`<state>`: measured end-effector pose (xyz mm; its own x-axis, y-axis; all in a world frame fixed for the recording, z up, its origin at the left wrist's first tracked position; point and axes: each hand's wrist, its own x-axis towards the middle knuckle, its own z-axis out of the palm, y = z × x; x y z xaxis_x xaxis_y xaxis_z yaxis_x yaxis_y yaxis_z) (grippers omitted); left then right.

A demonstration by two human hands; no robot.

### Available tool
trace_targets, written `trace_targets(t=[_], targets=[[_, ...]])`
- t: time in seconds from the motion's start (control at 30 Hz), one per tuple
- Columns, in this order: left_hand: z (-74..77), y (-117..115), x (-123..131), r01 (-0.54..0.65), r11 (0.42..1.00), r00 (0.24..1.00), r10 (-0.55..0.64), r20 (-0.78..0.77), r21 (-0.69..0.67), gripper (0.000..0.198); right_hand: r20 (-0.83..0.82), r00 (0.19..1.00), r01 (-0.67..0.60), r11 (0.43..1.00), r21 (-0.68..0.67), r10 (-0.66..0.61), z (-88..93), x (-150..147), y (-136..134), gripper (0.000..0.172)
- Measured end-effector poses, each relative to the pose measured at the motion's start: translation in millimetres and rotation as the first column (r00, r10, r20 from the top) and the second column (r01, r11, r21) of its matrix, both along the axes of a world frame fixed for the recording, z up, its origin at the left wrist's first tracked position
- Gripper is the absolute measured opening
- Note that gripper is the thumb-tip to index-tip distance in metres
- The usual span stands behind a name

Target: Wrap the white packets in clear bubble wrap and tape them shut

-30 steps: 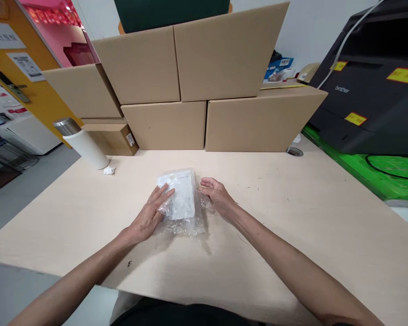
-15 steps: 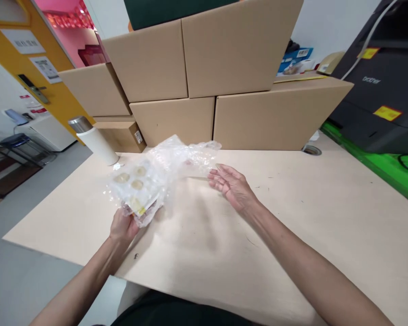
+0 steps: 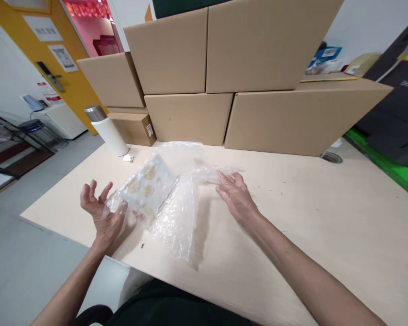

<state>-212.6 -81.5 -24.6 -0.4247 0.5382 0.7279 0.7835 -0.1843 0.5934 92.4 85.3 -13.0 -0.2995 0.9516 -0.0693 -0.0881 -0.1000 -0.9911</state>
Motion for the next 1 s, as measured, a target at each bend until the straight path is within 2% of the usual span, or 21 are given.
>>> trace_targets(t=[0.1,0.17,0.23,0.33,0.43,0.5,0.57,0.67,0.73,0.8,0.87,0.93,1.0], targets=[[3.0,-18.3,-13.5,-0.064,0.996,0.972,0.046,-0.231,-0.068,0.071,-0.109,0.992,0.037,0.977,-0.21,-0.061,-2.6,-2.7,-1.4,0.052],[2.2,-27.6,-18.3,-0.091,0.98,0.953,0.035,-0.302,-0.175,0.044,-0.124,0.99,0.04,0.967,-0.253,-0.074,-1.8,-7.6,-7.2,0.055],[-1.3,-32.6,-21.1,-0.091,0.946,0.946,-0.016,-0.323,-0.312,0.028,-0.109,0.992,0.032,0.957,-0.289,-0.066,0.8,-13.0,-16.3,0.06],[-8.1,-31.6,-20.5,-0.081,0.886,0.939,-0.085,-0.332,-0.457,0.027,-0.059,0.996,-0.078,0.945,-0.316,0.063,7.3,-21.1,-32.7,0.066],[-9.0,-24.2,-12.6,-0.077,0.906,0.95,-0.061,-0.306,-0.417,0.02,0.028,0.982,-0.174,0.95,-0.261,0.187,14.3,-29.7,-44.7,0.066],[-4.5,-19.5,-7.3,-0.072,0.943,0.987,0.02,-0.162,-0.326,0.017,0.028,0.976,-0.202,0.95,-0.238,0.215,17.2,-33.5,-46.3,0.059],[1.5,-18.0,-7.4,-0.064,0.975,0.991,0.086,0.098,-0.211,0.015,-0.003,0.978,-0.202,0.954,-0.221,0.206,18.1,-32.6,-42.3,0.049],[4.8,-26.1,-22.0,-0.078,0.993,0.883,0.109,0.457,-0.087,0.026,-0.006,0.996,-0.092,0.979,-0.181,0.092,16.1,-20.1,-29.7,0.047],[1.4,-37.8,-36.2,-0.122,0.983,0.826,0.176,0.536,-0.134,0.045,0.014,1.0,0.009,0.986,-0.168,-0.007,12.9,-6.7,-20.7,0.052],[-3.2,-50.0,-45.6,-0.219,0.943,0.846,0.312,0.432,-0.252,0.063,0.051,0.993,0.117,0.978,-0.174,-0.109,8.4,6.9,-13.8,0.055],[-4.8,-57.6,-45.0,-0.361,0.887,0.893,0.417,0.168,-0.288,0.06,0.088,0.98,0.192,0.964,-0.184,-0.179,2.8,17.6,-9.6,0.057],[-1.1,-57.3,-34.3,-0.415,0.88,0.91,0.404,-0.096,-0.23,0.036,0.102,0.974,0.219,0.958,-0.185,-0.203,-3.1,24.4,-7.7,0.056],[6.3,-48.8,-17.6,-0.335,0.91,0.929,0.276,-0.247,-0.245,0.02,0.098,0.977,0.203,0.964,-0.173,-0.188,-8.6,27.8,-7.2,0.054]])
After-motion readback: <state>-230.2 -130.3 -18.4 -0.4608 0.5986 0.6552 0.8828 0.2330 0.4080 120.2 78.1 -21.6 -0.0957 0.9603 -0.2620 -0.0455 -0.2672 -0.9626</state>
